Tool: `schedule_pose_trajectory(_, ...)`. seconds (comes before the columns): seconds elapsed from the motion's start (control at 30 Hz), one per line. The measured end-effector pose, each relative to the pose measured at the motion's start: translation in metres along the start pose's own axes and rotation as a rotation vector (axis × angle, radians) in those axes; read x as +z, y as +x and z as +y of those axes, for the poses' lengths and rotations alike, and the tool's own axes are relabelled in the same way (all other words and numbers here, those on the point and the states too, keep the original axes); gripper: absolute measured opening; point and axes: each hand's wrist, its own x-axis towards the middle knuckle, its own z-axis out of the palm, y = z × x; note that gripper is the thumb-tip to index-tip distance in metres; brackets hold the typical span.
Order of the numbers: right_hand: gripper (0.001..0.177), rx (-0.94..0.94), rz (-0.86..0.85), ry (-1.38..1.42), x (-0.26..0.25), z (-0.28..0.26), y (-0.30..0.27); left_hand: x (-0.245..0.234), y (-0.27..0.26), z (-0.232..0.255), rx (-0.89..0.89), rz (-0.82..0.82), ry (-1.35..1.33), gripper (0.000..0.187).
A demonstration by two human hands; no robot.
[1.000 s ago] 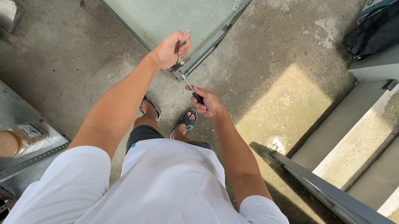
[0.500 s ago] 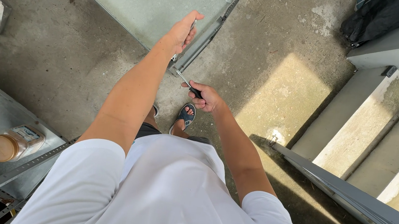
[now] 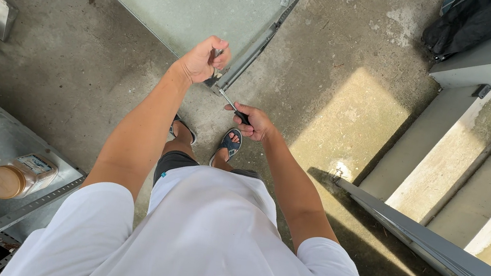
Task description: The person is using a wrench and a screwdriver to loosen or tighten screws on a metal cabinet frame.
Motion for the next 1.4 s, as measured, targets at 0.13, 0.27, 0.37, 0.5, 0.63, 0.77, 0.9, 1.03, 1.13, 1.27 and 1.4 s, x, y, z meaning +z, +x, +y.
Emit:
schedule_pose_trajectory(0.13, 0.045, -0.085, 0.05, -0.079, 0.008, 0.001, -0.005, 0.018, 0.016, 0.006, -0.039, 0.093, 0.013, 0.049)
schedule_pose_trajectory(0.27, 0.043, -0.152, 0.157, -0.259, 0.014, -0.002, -0.009, 0.022, 0.049, -0.002, -0.233, 0.324, 0.109, 0.053)
schedule_pose_trajectory(0.37, 0.043, -0.175, 0.184, -0.322, 0.015, -0.008, -0.01, 0.025, 0.056, -0.001, -0.289, 0.382, 0.145, 0.052)
schedule_pose_trajectory(0.5, 0.041, -0.097, 0.098, -0.172, 0.009, -0.009, -0.011, 0.018, 0.052, -0.008, -0.269, 0.275, 0.119, 0.053)
schedule_pose_trajectory(0.63, 0.038, -0.083, 0.064, -0.152, -0.004, 0.007, 0.001, 0.043, 0.042, -0.006, -0.347, 0.309, 0.306, 0.053)
schedule_pose_trajectory(0.77, 0.039, -0.819, 0.464, -1.089, -0.004, 0.019, 0.01, 0.04, 0.048, -0.002, -0.323, 0.413, 0.244, 0.053)
schedule_pose_trajectory(0.9, 0.039, -1.039, 0.763, -1.386, 0.012, 0.026, 0.0, 0.042, 0.046, -0.003, -0.313, 0.426, 0.231, 0.052)
schedule_pose_trajectory(1.03, 0.047, -0.141, 0.048, -0.002, -0.018, 0.019, 0.012, 0.041, 0.044, -0.005, -0.326, 0.385, 0.205, 0.053)
schedule_pose_trajectory(1.13, 0.034, -0.176, -0.033, -0.049, -0.034, 0.029, 0.027, 0.042, 0.043, -0.002, -0.312, 0.399, 0.235, 0.054)
schedule_pose_trajectory(1.27, 0.032, -1.138, 0.598, -1.395, -0.011, 0.03, 0.015, 0.04, 0.046, -0.001, -0.311, 0.381, 0.248, 0.053)
schedule_pose_trajectory(1.4, 0.03, -0.339, 0.368, -0.459, 0.016, 0.011, -0.004, 0.048, 0.04, 0.001, -0.309, 0.39, 0.223, 0.052)
